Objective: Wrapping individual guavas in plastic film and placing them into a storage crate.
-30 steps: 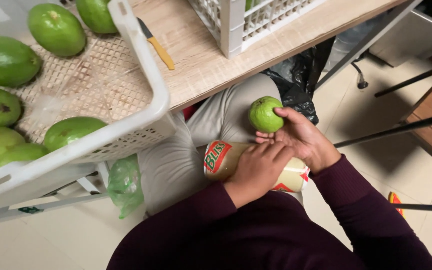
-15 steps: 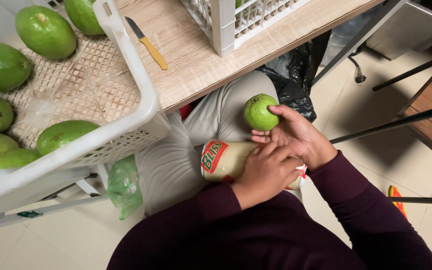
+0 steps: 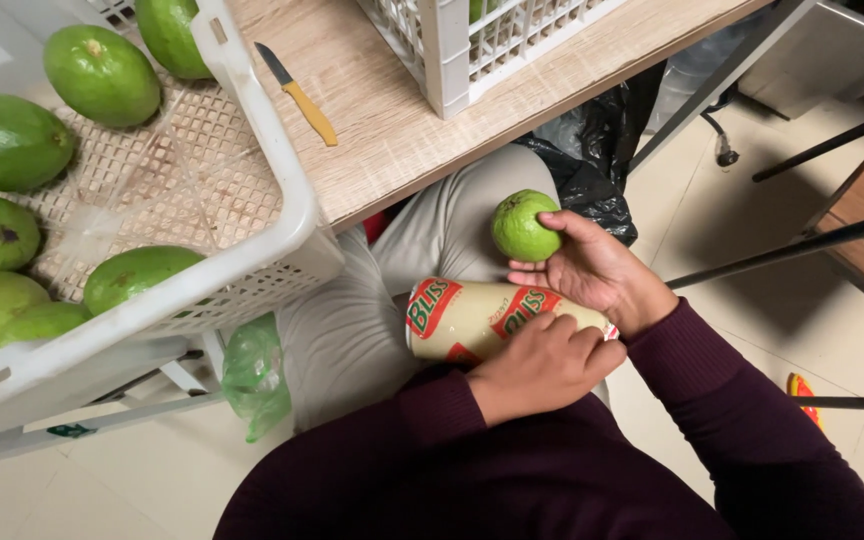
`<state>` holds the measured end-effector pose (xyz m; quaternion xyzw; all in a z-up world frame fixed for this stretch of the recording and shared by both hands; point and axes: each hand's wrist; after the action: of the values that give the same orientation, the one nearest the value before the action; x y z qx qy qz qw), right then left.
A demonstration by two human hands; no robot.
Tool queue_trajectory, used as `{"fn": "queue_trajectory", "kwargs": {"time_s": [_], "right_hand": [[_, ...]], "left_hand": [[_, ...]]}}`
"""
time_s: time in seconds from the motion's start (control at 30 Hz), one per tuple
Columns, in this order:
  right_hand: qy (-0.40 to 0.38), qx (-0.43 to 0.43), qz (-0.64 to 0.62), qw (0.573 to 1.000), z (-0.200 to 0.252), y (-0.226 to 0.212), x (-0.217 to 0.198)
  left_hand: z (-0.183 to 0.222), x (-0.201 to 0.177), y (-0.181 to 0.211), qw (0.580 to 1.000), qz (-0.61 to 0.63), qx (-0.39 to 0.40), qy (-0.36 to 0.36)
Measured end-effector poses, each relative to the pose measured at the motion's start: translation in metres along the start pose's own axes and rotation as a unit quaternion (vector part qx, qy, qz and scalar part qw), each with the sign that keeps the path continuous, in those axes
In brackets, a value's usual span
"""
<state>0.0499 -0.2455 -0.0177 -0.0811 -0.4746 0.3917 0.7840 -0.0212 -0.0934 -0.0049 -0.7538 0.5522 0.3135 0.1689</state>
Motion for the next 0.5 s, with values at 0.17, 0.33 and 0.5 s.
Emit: {"fn": "queue_trajectory", "kwargs": {"time_s": [0.17,0.33,0.5], "right_hand": [[0.008,-0.006,0.008,1.0,0.007,0.0,0.008],[0.021,-0.016,0.034,0.999,0.012,0.002,0.014],[0.004,-0.039,0.014,0.999,0.017,-0.001,0.024]], "left_hand": [[-0.01,-0.03,-0.005,0.974,0.088,-0.021,-0.208],[-0.007,-0.041,0.0,0.97,0.061,-0.038,-0.231],[-0.016,-0.047,0.002,0.941,-0.133,0.026,-0.311]]}}
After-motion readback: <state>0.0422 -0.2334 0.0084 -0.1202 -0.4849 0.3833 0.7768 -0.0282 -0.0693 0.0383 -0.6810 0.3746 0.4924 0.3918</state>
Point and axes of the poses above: each hand's wrist, its own z-axis away from the middle knuckle, its own x-axis out of the palm, y = z × x, and after that the axes turned 2 degrees about -x, right-handed
